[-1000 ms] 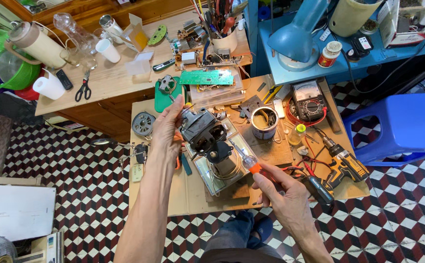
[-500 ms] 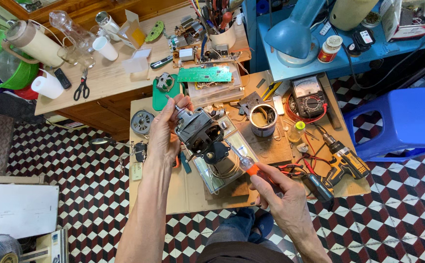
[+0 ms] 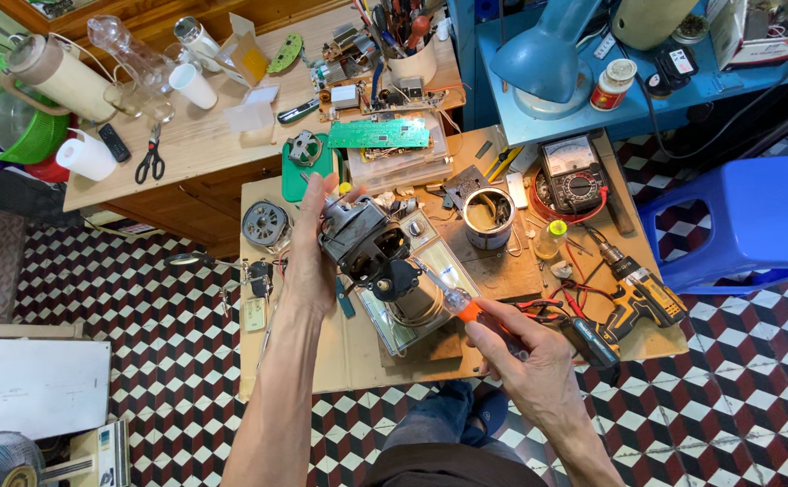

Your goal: The person disassembles a small electrical motor using a cordless drill and a screwdriver. They remove screws, separate the motor housing, and inspect the internal components on a cluttered workbench.

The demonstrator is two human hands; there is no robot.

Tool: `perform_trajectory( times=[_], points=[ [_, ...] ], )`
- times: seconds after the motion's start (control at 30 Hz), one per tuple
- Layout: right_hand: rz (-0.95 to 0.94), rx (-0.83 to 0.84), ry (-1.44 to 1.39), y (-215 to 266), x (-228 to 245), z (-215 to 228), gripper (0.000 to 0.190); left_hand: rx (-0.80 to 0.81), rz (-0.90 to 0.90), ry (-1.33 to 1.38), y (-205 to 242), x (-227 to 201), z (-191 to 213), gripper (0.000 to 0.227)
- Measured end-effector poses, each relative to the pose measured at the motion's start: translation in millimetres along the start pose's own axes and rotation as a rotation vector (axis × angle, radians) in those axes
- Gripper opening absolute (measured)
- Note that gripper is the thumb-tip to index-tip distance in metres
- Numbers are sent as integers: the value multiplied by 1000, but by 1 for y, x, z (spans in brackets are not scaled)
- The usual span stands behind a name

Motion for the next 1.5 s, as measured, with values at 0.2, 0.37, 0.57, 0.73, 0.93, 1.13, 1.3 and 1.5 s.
perform_trajectory(
  times=[0.2, 0.37, 0.57, 0.73, 0.93, 1.13, 1.3, 1.5],
  points=[
    [10, -8, 55, -3, 7, -4, 42, -7, -116, -210, 16, -7, -8, 109],
    [24, -2, 26, -3, 8, -4, 42, -77, -143, -333, 20, -9, -11, 119],
    [41, 0, -13, -3, 4, -2, 42, -67, -150, -187, 25, -14, -15, 107],
    [50, 54, -64, -2, 6, -5, 42, -70, -136, -184, 26, -15, -14, 103],
    [75, 42, 14, -4, 10, -8, 42, -66, -139, -179, 26, -14, -17, 103],
    [92, 26, -16, -3, 7, -5, 41, -69, -158, -180, 28, -14, -21, 106],
    [94, 49, -38, -4, 6, -3, 43, -96, -146, -213, 29, -13, -22, 109],
    [94, 52, 18, -6, 7, -4, 43, -72, -137, -169, 31, -14, -24, 107]
  ],
)
Point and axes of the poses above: each hand's wrist, its own y-axis away from the middle knuckle, its own z-axis out of the back of the hand, x = y × z, the point moved 4 cm from there along -y, towards the middle knuckle, and after that the axes turned 9 degrees about -y, right-handed, at the moved point
